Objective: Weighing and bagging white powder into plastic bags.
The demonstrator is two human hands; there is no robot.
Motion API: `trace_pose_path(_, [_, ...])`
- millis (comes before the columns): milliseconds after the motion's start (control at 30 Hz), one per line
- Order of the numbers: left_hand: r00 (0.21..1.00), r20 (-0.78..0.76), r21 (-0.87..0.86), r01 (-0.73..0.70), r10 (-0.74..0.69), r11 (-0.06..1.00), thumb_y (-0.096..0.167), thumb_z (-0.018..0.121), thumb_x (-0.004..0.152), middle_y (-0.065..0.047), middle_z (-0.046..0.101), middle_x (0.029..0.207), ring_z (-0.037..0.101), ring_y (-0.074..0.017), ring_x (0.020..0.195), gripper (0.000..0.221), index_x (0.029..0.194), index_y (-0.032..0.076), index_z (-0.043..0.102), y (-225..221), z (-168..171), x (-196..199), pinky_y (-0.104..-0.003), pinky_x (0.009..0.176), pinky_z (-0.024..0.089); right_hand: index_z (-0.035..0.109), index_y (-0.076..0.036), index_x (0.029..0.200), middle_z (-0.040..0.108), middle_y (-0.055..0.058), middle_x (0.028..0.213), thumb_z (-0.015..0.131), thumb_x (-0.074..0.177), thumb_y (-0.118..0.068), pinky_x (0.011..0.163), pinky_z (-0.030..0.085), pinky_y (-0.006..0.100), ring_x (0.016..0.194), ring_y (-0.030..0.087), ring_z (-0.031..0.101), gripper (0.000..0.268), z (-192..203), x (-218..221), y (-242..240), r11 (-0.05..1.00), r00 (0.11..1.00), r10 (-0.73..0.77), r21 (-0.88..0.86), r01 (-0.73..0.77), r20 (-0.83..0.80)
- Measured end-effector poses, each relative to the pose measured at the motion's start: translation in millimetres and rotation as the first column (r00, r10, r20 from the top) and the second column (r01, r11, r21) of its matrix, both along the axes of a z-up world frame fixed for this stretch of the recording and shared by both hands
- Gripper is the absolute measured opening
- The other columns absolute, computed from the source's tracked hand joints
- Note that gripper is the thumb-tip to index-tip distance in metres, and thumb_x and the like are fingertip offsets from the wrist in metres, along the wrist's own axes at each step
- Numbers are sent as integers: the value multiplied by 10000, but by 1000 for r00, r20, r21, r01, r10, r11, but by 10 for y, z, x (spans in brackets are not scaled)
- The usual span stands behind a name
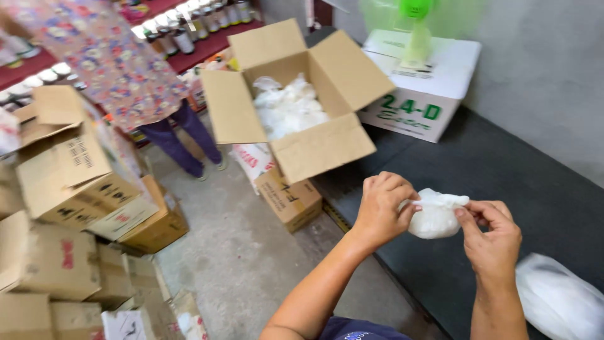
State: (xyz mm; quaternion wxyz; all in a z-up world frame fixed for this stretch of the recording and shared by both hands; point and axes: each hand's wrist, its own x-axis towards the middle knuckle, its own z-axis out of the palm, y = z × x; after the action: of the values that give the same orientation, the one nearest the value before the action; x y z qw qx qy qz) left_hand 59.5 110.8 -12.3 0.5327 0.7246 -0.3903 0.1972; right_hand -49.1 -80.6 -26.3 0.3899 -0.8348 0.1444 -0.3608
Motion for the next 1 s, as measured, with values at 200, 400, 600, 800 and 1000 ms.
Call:
trace_pose_path(200, [987,-37,50,-154,156,987,148,825,753,-17,655,980,609,-252,1057,183,890,129,705,980,-100,419,-412,941,415,756,-16,1051,640,-1,936,794,911,-59,745,456,217,805,72,531,151,-155,885,772,981,983,184,59,-183,-15])
trace_pose_path(400, [927,-106,77,-353,360,932,147,838,751,-25,658,947,610,-262,1027,186,884,120,712,1432,-324,761,-406,887,440,763,-21,1016,630,0,864,797,879,-74,665,445,217,720,76,511,151,-287,1610,1135,932,929,361,29,-360,-74])
trace_pose_path(600, [893,-87,107,-431,441,896,142,848,743,-41,653,934,610,-278,1011,182,859,111,712,1394,-296,1153,-410,859,444,758,-25,992,626,-5,873,788,879,-74,627,438,218,691,62,516,127,-268,2159,1087,888,887,455,124,-443,-85])
trace_pose_path(800, [890,-78,154,-435,450,887,127,839,749,-46,652,931,609,-282,985,164,851,98,713,1098,-158,1474,-411,867,500,771,-35,1007,591,4,887,796,885,-47,637,427,217,715,70,498,125,-174,2596,747,847,848,527,115,-518,-61])
trace_pose_path(1000, [868,-177,166,-439,465,883,133,840,759,-55,657,925,630,-289,953,161,854,87,719,868,-331,1861,-410,814,518,783,-50,1010,611,-5,894,792,871,-39,651,471,209,721,54,544,140,-250,3008,584,849,843,528,79,-523,-99])
